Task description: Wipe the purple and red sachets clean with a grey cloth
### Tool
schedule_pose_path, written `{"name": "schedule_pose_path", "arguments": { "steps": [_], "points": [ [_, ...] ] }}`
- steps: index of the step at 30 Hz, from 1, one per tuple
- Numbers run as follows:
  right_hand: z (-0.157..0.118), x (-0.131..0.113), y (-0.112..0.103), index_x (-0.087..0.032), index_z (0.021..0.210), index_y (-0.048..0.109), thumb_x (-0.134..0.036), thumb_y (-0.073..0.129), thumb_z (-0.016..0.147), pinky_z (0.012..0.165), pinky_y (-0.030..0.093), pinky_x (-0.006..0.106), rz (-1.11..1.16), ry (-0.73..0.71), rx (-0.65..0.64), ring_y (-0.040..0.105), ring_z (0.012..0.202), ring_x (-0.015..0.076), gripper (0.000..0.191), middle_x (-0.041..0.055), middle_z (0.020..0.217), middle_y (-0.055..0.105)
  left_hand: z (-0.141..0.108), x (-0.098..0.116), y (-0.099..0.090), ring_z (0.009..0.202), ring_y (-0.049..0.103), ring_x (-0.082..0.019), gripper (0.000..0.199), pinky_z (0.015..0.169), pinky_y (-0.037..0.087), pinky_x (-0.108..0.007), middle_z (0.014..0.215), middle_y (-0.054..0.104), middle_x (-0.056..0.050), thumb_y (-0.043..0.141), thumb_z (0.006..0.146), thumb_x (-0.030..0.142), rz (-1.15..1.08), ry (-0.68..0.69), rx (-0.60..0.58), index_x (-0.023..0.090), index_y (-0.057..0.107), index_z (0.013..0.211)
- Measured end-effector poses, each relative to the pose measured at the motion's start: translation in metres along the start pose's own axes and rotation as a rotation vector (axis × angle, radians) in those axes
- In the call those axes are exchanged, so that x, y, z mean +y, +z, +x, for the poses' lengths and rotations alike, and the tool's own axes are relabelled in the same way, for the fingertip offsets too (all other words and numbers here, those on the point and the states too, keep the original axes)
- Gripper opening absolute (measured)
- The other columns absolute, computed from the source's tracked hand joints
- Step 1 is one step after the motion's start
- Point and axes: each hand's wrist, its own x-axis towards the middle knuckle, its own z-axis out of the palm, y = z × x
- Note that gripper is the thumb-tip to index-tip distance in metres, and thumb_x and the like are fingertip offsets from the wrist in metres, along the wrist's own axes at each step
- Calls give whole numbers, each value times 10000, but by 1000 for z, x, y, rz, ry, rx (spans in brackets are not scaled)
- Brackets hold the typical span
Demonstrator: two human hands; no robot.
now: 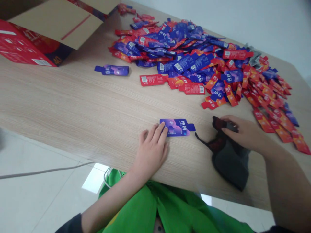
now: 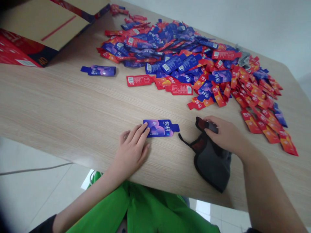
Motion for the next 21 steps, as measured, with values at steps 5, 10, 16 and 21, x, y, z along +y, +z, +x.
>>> {"name": "schedule_pose_path", "arguments": {
  "steps": [5, 10, 16, 21],
  "points": [
    [-11, -9, 7, -213, 1093, 637, -398, 532, 810, 833, 518, 439, -29, -43, 47, 659, 955, 298, 354, 116, 1079, 706, 0, 1, -1, 1399, 435, -327, 466, 1041, 380, -548, 1569, 444, -110, 431, 999, 288, -5, -5, -2, 140, 479, 1438],
    [-11, -16, 48, -181, 1231, 592, -417, 446, 926, 907, 494, 533, -114, -81, 166, 612, 1093, 360, 412, 167, 1180, 654, 1, 2, -1, 1394, 445, -324, 444, 1042, 388, -542, 1549, 472, -117, 413, 1009, 280, -2, -3, 11, 148, 500, 1424],
    [-4, -45, 21, -256, 1271, 578, -340, 528, 897, 794, 504, 453, 7, 30, 271, 668, 942, 321, 387, 132, 1113, 702, 0, 2, 0, 1378, 467, -330, 450, 1045, 401, -538, 1474, 546, -160, 426, 1003, 273, 10, 0, 25, 127, 514, 1419],
    [5, -138, 19, -238, 1234, 607, -199, 438, 939, 862, 480, 400, 78, -380, 180, 622, 1025, 265, 343, 97, 1141, 662, -2, 4, -1, 1398, 448, -335, 465, 1077, 383, -545, 1491, 531, -159, 423, 997, 261, 29, 1, -2, 118, 505, 1432]
  ]
}}
